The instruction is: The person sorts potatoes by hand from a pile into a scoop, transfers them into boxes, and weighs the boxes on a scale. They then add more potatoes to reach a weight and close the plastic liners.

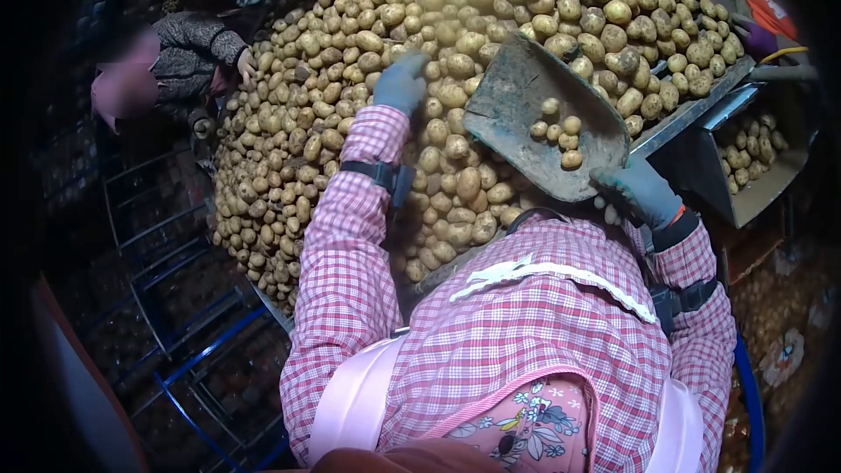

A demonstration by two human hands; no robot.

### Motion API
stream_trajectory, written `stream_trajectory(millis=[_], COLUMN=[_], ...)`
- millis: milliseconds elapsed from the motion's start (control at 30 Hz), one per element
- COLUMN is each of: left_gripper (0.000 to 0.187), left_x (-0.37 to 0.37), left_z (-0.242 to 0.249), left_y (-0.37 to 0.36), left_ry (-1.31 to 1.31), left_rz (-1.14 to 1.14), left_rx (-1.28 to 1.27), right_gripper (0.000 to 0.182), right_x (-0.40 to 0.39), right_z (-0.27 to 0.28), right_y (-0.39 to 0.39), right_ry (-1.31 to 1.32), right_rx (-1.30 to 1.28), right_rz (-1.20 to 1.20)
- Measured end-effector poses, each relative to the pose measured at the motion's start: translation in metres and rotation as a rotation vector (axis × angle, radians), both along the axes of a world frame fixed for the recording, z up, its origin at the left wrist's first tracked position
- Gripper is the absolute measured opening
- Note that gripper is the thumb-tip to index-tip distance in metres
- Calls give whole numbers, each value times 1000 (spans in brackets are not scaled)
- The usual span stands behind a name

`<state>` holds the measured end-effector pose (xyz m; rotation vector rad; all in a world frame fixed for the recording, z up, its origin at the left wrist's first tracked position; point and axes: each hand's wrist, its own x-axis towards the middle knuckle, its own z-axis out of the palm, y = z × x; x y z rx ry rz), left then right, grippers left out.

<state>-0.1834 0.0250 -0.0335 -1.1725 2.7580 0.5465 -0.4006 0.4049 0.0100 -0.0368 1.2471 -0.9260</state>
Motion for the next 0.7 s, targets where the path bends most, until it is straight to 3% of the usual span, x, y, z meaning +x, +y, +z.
stream_trajectory(millis=[67, 100, 200, 233, 333, 400, 433, 533, 633, 700], left_gripper=[32, 49, 45, 39, 33, 32, 29, 29, 31, 32], left_x=[3, -7, 2, 14, 41, 23, 9, -6, -15, -1], left_z=[-21, -9, -4, -1, 24, 86, 81, 36, -15, -21], left_y=[5, 5, 2, 0, -13, 6, 10, -24, -21, 2], left_ry=[-85, -300, -346, -254, 161, 261, 257, 329, 61, 54], left_rz=[-84, -20, -11, -6, 431, 280, 197, 377, -240, -227], left_rx=[-215, -67, -42, -21, 919, 1139, 974, 682, -146, -344], right_gripper=[27, 27, 26, 26, 26, 26, 27, 28, 31, 31], right_x=[1, 1, -1, 0, 0, 2, 1, -4, 1, 0], right_z=[2, 8, 8, 5, -5, 2, 5, 9, 15, 8], right_y=[1, -1, -4, -2, 2, -4, -7, -10, -12, -6], right_ry=[18, 29, 35, 29, 15, 30, 41, -2, 59, 52], right_rx=[16, 29, 14, 7, -13, 3, 7, 28, 29, 7], right_rz=[-9, -5, 4, -7, -39, -27, -17, 2, -35, -4])
